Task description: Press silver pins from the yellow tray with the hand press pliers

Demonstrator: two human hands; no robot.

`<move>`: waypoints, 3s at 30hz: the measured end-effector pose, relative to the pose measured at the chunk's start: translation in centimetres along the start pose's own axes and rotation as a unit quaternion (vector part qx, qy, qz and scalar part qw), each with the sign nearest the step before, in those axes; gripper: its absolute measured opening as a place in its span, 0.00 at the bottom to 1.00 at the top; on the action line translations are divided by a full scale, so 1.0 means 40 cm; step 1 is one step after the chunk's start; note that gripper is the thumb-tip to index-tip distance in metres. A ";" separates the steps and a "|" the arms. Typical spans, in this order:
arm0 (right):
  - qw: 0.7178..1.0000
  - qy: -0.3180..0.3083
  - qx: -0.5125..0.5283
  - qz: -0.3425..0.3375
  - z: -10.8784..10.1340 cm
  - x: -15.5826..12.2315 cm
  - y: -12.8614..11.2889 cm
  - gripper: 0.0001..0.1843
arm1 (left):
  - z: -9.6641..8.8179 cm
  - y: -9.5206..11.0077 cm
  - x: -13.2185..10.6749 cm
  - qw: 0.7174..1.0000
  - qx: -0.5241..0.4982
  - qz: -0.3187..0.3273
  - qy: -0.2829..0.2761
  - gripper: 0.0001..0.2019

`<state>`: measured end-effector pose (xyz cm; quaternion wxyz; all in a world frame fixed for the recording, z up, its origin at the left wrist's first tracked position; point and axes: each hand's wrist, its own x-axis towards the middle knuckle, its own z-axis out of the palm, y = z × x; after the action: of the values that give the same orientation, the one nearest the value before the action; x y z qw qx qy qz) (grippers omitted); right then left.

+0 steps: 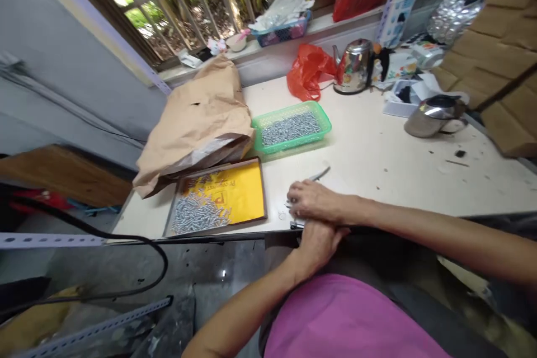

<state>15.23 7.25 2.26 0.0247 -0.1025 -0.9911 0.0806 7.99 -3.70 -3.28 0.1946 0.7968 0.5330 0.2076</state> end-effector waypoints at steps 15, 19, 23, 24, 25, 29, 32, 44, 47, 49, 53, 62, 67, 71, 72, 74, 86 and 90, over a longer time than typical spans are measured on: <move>0.970 0.184 0.159 0.013 -0.042 0.098 0.009 0.09 | 0.003 -0.070 0.088 0.997 0.011 0.075 -0.024 0.20; 0.912 0.376 0.137 0.089 -0.154 0.122 0.073 0.09 | -0.121 -0.112 0.049 0.993 0.054 0.075 0.071 0.15; 0.887 0.406 0.066 0.210 -0.207 0.135 0.234 0.12 | -0.326 -0.264 -0.005 0.948 0.203 -0.187 0.161 0.12; 0.893 0.378 0.048 0.238 -0.202 0.135 0.272 0.13 | -0.373 -0.306 -0.016 0.924 0.244 -0.243 0.164 0.14; 0.902 0.338 0.028 0.267 -0.190 0.133 0.304 0.14 | -0.413 -0.345 -0.025 0.901 0.277 -0.288 0.166 0.14; 0.936 0.206 -0.003 0.284 -0.107 0.094 0.311 0.19 | -0.493 -0.450 -0.050 0.876 0.311 -0.351 0.112 0.13; 0.956 0.181 0.042 0.229 -0.046 0.027 0.202 0.17 | -0.493 -0.484 -0.054 0.890 0.289 -0.346 0.068 0.12; 0.956 0.056 0.010 0.287 0.077 -0.145 0.015 0.09 | -0.520 -0.467 0.023 0.898 0.252 -0.357 0.059 0.09; 0.954 0.086 -0.011 0.286 0.083 -0.162 0.022 0.10 | -0.470 -0.348 0.050 0.928 0.031 -0.359 0.098 0.09; 0.953 0.097 -0.008 0.287 0.085 -0.174 0.026 0.09 | -0.410 -0.251 0.062 0.915 -0.179 -0.355 0.069 0.14; 0.952 0.110 -0.001 0.285 0.095 -0.193 0.032 0.09 | -0.279 -0.119 0.076 0.850 -0.361 -0.384 -0.003 0.17; 0.949 0.117 -0.007 0.294 0.097 -0.205 0.030 0.10 | -0.184 -0.127 0.076 0.813 -0.390 -0.431 -0.036 0.16; 0.947 0.117 -0.010 0.300 0.095 -0.203 0.028 0.10 | -0.180 -0.122 0.080 0.800 -0.395 -0.449 -0.051 0.13; 0.946 0.098 -0.005 0.308 0.086 -0.200 0.021 0.10 | -0.186 -0.129 0.098 0.793 -0.375 -0.470 -0.100 0.11; 0.946 0.091 -0.002 0.311 0.082 -0.201 0.019 0.10 | -0.188 -0.131 0.103 0.790 -0.369 -0.477 -0.115 0.11; 0.946 0.076 0.015 0.314 0.071 -0.204 0.019 0.10 | -0.192 -0.135 0.111 0.783 -0.360 -0.487 -0.139 0.12; 0.970 -0.029 0.061 0.234 -0.005 -0.190 0.177 0.54 | -0.194 -0.121 0.105 0.790 -0.344 -0.486 -0.146 0.12; 0.974 -0.019 0.042 0.222 -0.015 -0.183 0.178 0.48 | -0.193 -0.114 0.106 0.788 -0.341 -0.491 -0.143 0.13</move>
<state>23.86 12.69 1.46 -0.0085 -0.3174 -0.9396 0.1278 1.79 2.56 1.30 0.6035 0.3294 0.7132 0.1362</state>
